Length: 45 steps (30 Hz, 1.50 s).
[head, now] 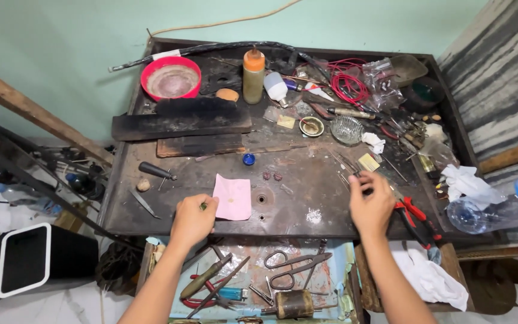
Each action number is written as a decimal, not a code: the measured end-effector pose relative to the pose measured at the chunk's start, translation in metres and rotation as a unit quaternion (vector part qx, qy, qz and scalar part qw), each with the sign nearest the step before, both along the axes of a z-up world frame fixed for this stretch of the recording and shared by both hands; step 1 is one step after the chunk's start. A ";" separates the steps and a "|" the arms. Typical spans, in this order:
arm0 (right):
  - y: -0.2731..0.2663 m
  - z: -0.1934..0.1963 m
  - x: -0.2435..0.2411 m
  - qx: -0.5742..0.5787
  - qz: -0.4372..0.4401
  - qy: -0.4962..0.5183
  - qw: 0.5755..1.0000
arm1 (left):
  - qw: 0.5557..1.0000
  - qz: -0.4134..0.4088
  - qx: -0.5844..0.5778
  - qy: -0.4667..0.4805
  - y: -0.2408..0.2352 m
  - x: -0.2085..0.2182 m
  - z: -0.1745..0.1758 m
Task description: The person rubs a small metallic object against a wooden surface on the workbench, then uses a pink cloth to wipe and polish the object. The person handles the object with both hands throughout the process.
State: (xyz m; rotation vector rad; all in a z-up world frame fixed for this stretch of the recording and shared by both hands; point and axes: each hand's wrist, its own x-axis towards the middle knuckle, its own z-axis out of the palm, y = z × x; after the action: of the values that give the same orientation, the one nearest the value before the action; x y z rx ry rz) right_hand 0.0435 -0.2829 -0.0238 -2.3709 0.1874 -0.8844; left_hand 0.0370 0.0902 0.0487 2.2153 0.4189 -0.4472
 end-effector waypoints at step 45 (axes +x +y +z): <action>0.059 -0.050 -0.147 0.319 0.006 0.381 0.868 | 0.966 -0.234 -0.109 0.011 -0.060 -0.086 -0.044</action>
State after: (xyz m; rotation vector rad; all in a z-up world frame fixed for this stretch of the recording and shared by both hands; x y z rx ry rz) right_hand -0.1034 -0.2242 -0.0742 -1.9347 0.6619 0.1819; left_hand -0.0493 0.0300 0.0048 2.0832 -0.1494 -0.7304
